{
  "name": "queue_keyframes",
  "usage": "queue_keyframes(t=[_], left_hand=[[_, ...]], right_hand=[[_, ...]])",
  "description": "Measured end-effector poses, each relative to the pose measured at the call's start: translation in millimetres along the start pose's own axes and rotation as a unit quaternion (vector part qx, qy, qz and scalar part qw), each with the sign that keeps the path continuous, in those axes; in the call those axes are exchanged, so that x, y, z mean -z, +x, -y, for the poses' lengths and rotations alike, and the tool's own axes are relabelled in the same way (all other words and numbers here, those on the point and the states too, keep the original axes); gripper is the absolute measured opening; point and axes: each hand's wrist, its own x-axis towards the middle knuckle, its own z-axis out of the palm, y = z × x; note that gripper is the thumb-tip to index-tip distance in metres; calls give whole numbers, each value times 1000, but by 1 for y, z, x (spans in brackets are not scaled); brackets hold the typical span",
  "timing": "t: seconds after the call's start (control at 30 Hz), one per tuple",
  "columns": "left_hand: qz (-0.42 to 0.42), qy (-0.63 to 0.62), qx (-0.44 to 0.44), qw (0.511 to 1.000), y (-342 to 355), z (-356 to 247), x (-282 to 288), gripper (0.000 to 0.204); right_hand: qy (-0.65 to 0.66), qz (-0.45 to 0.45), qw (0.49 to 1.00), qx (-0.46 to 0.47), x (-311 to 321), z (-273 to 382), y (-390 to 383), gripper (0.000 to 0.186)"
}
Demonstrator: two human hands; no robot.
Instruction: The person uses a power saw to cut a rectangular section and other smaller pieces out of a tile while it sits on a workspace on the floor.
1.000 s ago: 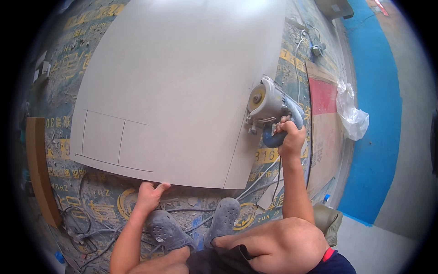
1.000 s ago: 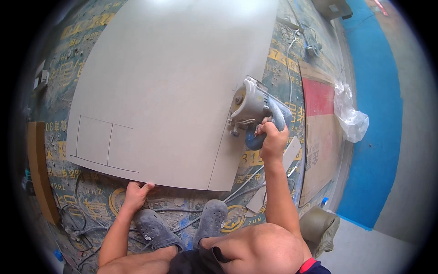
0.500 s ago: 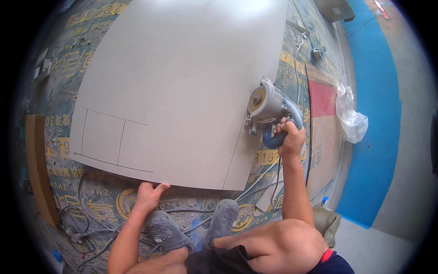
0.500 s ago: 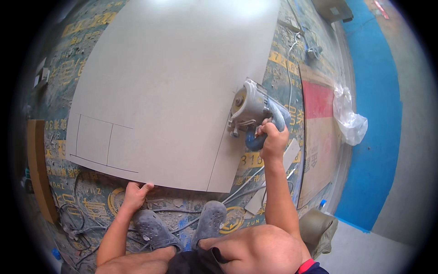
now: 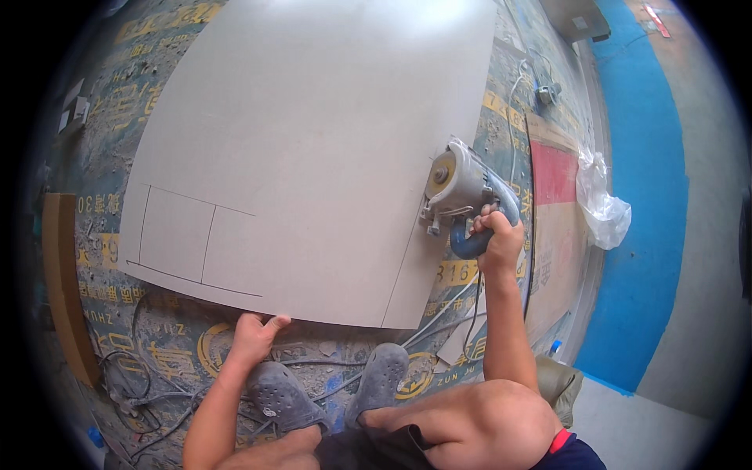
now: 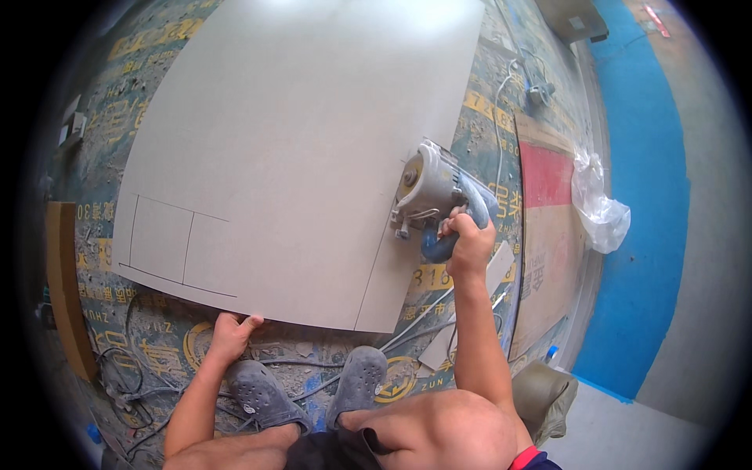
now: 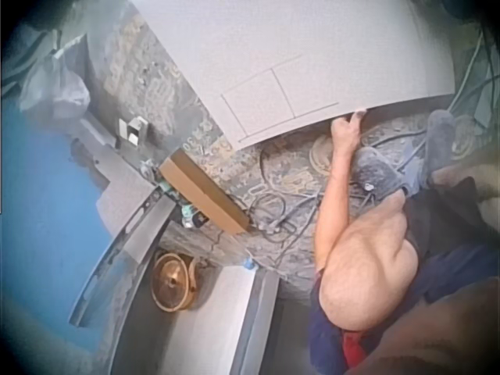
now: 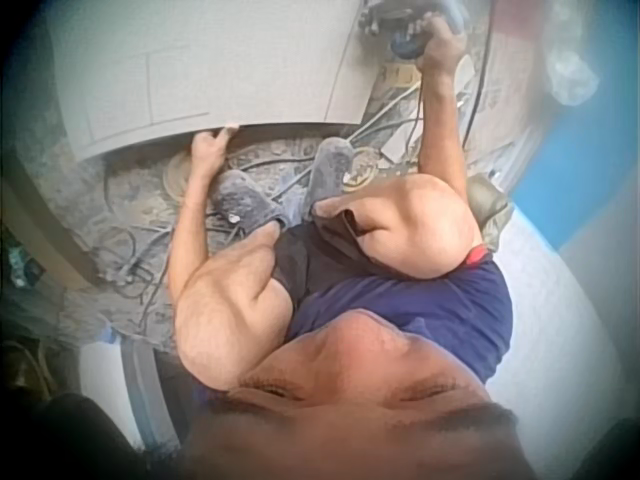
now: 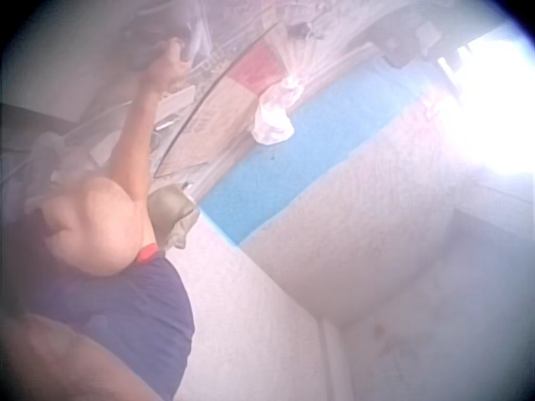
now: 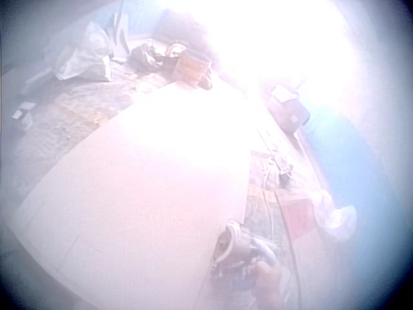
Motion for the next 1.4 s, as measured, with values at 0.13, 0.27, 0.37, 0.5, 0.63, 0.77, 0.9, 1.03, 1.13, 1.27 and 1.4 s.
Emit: queue_keyframes(t=[0.13,0.27,0.37,0.5,0.63,0.77,0.9,1.03,1.13,1.27,1.4], left_hand=[[5,-14,18,1000,0,1,0,41],[4,-6,17,1000,-1,1,1,41],[4,-10,7,1000,0,1,0,42],[6,-16,-1,1000,0,2,0,44],[9,-4,-10,1000,0,-1,0,44],[9,-25,10,1000,-1,-2,0,43],[7,-23,13,1000,0,0,0,41],[11,-38,34,999,1,2,1,40],[6,-34,18,999,1,5,0,40],[10,-6,-2,1000,1,-1,0,42],[2,-23,-4,1000,1,4,0,44]], right_hand=[[-7,3,1000,-1,0,1,0,8],[-9,3,1000,-2,-2,1,-1,10],[-15,9,1000,-1,0,2,-1,11],[12,-9,1000,2,-4,2,-1,8],[7,-8,1000,-1,-4,2,-1,8],[7,-2,1000,-2,-3,2,-1,8],[8,6,1000,-8,1,0,-1,8],[-4,8,1000,-15,3,2,-5,8],[-7,10,1000,-21,5,1,-7,9],[-8,12,1000,-22,2,3,-12,10],[-2,14,1000,-20,3,2,-13,10]])
